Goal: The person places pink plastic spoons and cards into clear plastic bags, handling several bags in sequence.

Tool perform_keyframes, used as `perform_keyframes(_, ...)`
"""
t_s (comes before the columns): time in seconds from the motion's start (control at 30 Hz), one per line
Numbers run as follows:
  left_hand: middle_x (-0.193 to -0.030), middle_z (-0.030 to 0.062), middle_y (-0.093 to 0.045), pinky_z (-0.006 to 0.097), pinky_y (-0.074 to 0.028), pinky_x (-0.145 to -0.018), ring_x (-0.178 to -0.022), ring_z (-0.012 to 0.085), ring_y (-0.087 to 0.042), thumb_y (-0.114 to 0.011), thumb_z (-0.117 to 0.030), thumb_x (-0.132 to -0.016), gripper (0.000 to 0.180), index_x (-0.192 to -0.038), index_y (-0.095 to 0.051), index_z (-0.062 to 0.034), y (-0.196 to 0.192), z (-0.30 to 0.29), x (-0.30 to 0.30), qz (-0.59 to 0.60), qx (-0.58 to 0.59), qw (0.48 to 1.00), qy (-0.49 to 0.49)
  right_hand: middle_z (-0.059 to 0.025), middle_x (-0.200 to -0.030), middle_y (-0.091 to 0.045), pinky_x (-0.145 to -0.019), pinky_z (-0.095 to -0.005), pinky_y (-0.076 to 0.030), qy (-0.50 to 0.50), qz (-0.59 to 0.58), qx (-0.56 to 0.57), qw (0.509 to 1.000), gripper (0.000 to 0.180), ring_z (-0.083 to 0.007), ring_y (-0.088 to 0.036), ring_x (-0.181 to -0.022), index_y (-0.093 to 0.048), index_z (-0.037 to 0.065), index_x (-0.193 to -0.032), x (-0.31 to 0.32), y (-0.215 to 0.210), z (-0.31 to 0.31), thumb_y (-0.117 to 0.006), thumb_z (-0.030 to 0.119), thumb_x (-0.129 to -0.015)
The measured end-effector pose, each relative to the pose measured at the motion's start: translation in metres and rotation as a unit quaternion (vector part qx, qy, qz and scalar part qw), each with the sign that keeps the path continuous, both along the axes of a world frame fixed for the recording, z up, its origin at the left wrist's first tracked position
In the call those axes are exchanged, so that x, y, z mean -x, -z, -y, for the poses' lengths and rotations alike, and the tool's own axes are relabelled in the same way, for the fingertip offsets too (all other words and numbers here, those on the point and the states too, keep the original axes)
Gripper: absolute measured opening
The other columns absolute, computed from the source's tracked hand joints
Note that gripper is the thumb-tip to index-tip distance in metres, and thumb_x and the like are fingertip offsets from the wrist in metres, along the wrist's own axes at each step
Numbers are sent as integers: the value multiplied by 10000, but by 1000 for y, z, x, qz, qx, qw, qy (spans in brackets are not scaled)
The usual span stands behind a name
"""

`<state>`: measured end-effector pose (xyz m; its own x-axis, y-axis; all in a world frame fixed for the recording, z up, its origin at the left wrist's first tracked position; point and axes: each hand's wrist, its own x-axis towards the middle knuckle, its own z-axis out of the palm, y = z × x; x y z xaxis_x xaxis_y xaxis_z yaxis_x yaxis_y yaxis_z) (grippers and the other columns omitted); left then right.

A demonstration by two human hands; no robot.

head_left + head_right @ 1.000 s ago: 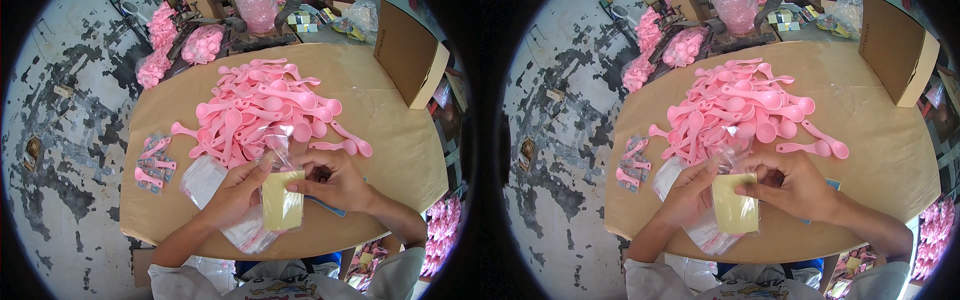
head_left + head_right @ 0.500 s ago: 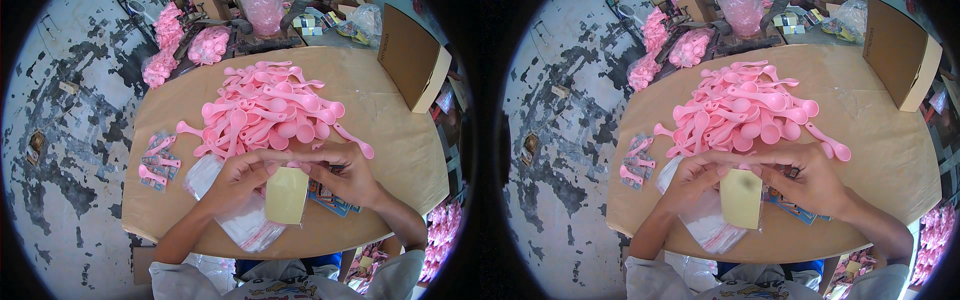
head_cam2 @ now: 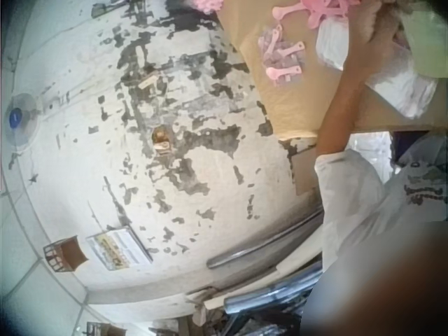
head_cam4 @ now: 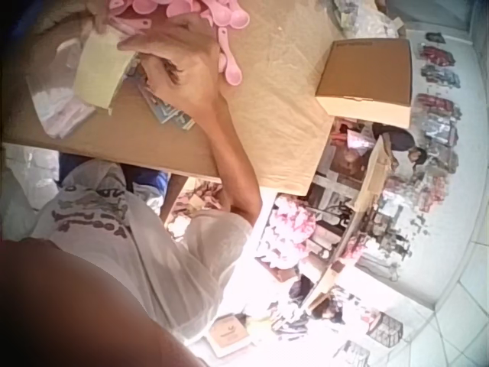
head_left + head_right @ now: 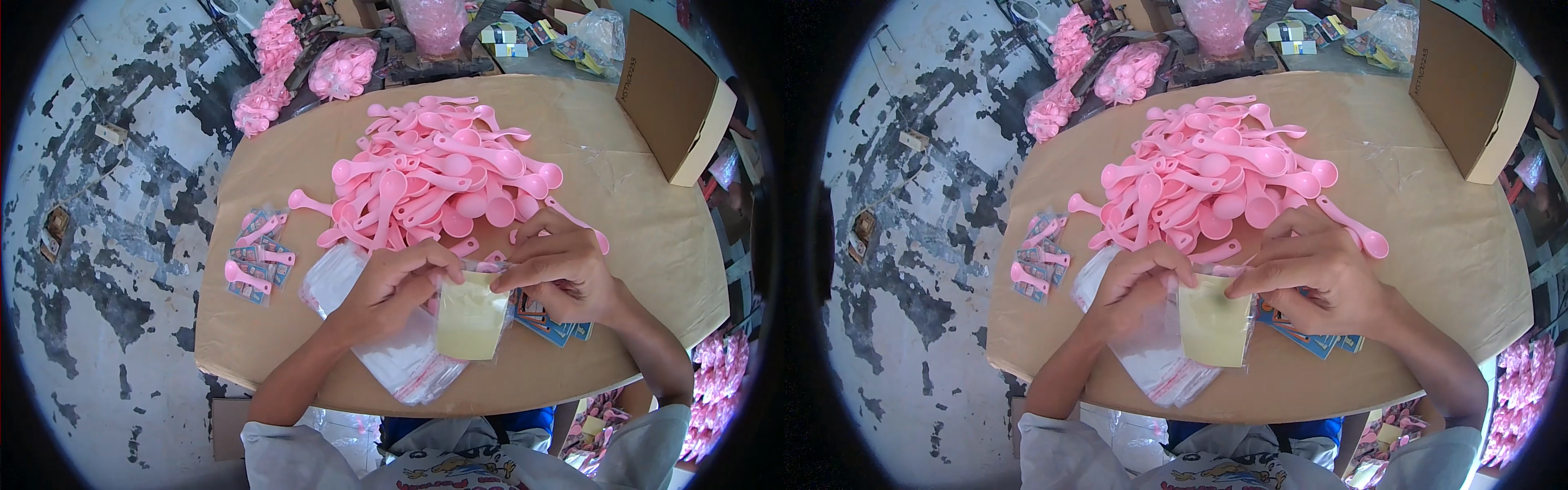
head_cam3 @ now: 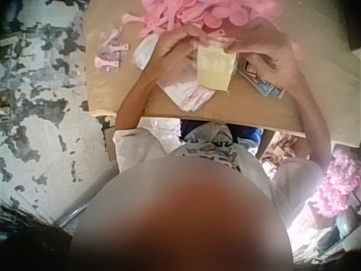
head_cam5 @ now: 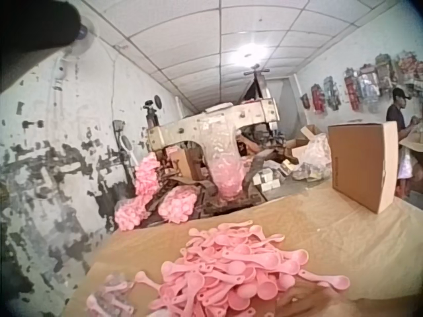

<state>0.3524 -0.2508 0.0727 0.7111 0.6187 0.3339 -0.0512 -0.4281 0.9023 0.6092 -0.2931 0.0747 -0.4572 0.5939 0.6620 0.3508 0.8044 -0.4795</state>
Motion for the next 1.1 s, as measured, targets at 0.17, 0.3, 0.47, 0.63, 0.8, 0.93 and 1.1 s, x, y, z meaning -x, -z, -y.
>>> perform_keyframes(0.17,-813,-2,-534,222,-450,-641,-736,38,-536,-555,14,-890,71,-958,-561,-5,13,-2,3,28,23,999,22,-15,-774,-694,-716,-331,-471,3,4,-36,999,354,-216,-577,-758,-762,135,-900,0,-2,0,-610,-27,-625)
perform_keyframes(0.3,-819,4,-558,219,-510,-655,-757,52,-601,-702,29,-837,243,-972,-511,-36,2,7,-5,0,115,993,15,-28,-783,-688,-715,-337,-473,1,21,-55,998,355,-228,-580,-764,-758,131,-898,-3,-3,-1,-612,-28,-616)
perform_keyframes(0.47,-921,63,-639,249,-570,-701,-835,128,-678,-779,63,-751,415,-1039,-505,-54,-31,0,20,99,88,989,-58,-59,-873,-679,-734,-363,-476,81,96,-114,986,288,-235,-591,-803,-743,127,-894,2,-22,1,-627,-9,-667)
perform_keyframes(0.63,-1142,139,-664,336,-541,-878,-1050,215,-654,-774,89,-714,540,-1189,-555,-42,-63,-5,98,125,-292,880,-354,-70,-872,-674,-857,-396,-453,92,174,60,979,178,-261,-615,-857,-724,102,-951,50,-34,19,-667,134,-785)
perform_keyframes(0.8,-1171,105,-665,402,-442,-1012,-1199,289,-575,-769,-1,-720,378,-1079,-666,-60,-59,24,139,-192,-338,866,-314,-88,-851,-670,-929,-471,-425,94,268,48,958,279,-299,-634,-912,-719,72,-952,77,-12,21,-670,333,-864)
perform_keyframes(0.93,-1262,98,-620,418,-435,-1052,-1224,284,-560,-771,-126,-781,374,-1137,-665,-79,-2,71,115,-202,-233,937,-161,-115,-882,-665,-919,-515,-418,40,286,236,928,283,-319,-633,-940,-710,45,-944,84,-20,7,-656,313,-871)
perform_keyframes(1.1,-1282,72,-615,437,-424,-1080,-1245,274,-544,-739,-151,-816,328,-1129,-674,-80,20,99,84,-227,-294,921,-121,-113,-773,-657,-740,-434,-444,23,249,165,954,163,-298,-636,-757,-693,13,-845,79,-15,11,-658,171,-867)
